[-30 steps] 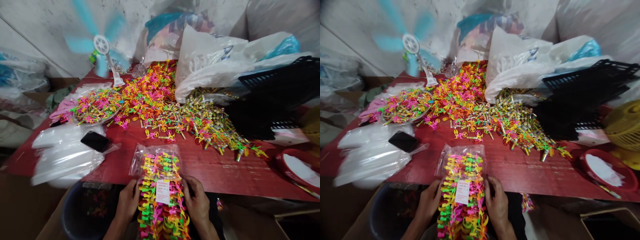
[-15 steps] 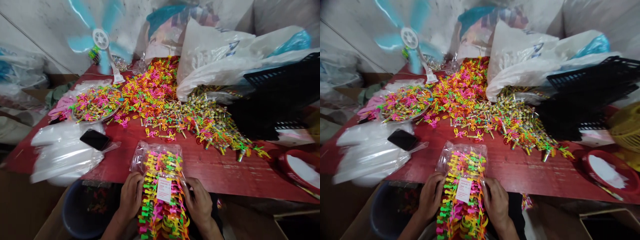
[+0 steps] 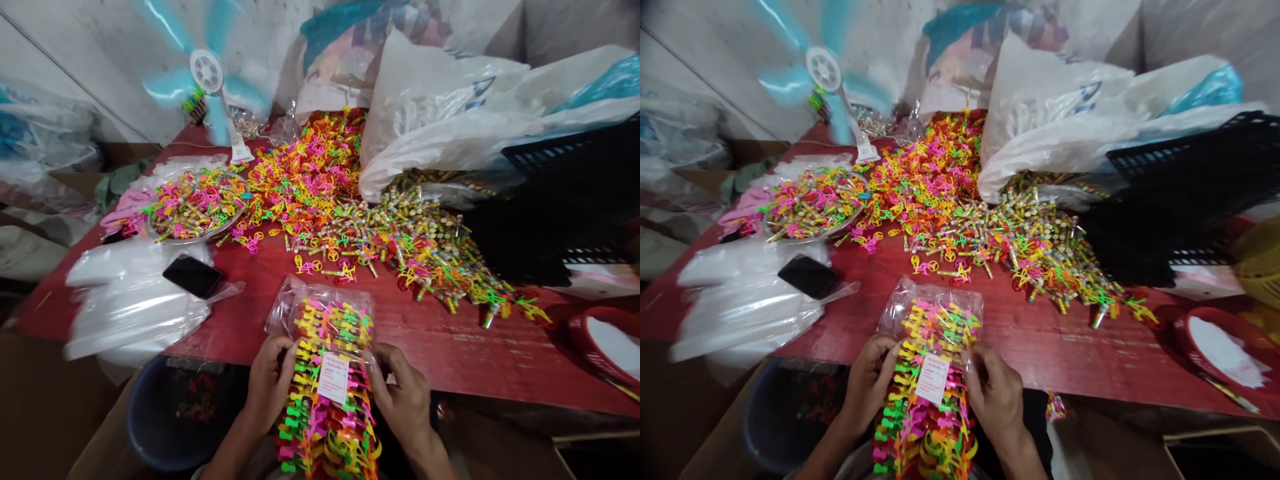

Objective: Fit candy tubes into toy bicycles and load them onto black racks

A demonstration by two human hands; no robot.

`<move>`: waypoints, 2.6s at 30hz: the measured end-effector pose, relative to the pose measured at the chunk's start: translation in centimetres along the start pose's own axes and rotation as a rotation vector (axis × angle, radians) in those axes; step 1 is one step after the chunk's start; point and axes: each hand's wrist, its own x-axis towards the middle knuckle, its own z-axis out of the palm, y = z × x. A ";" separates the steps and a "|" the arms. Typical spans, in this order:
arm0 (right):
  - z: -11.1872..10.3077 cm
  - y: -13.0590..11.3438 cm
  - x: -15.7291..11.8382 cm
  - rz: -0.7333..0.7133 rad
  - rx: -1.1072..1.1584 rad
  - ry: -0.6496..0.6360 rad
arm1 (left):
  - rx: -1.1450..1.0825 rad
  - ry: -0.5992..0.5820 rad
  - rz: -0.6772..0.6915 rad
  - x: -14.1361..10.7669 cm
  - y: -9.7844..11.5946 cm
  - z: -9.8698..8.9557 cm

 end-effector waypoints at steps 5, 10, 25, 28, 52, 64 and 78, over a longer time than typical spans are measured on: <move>0.0 -0.1 0.4 0.034 -0.015 -0.061 | 0.020 -0.070 0.074 0.6 0.0 -0.3; 0.1 -0.3 0.1 0.034 -0.103 -0.102 | 0.028 -0.033 0.161 0.6 -0.2 -0.4; -0.5 -1.1 1.4 -0.271 -0.046 -0.165 | 0.112 -0.215 0.185 3.6 2.8 0.2; -0.2 -1.7 2.3 -0.265 -0.066 -0.146 | 0.086 -0.153 0.134 3.4 3.1 1.0; 0.3 -2.4 2.3 -0.263 -0.065 0.000 | 0.370 0.049 0.455 4.8 3.1 0.1; -0.7 -0.1 -1.5 -0.113 -0.158 0.024 | 0.348 0.117 0.244 1.4 -1.6 -1.4; -2.1 -0.7 -5.7 -0.194 0.059 -0.092 | 0.219 0.084 0.520 -2.8 -1.4 -3.1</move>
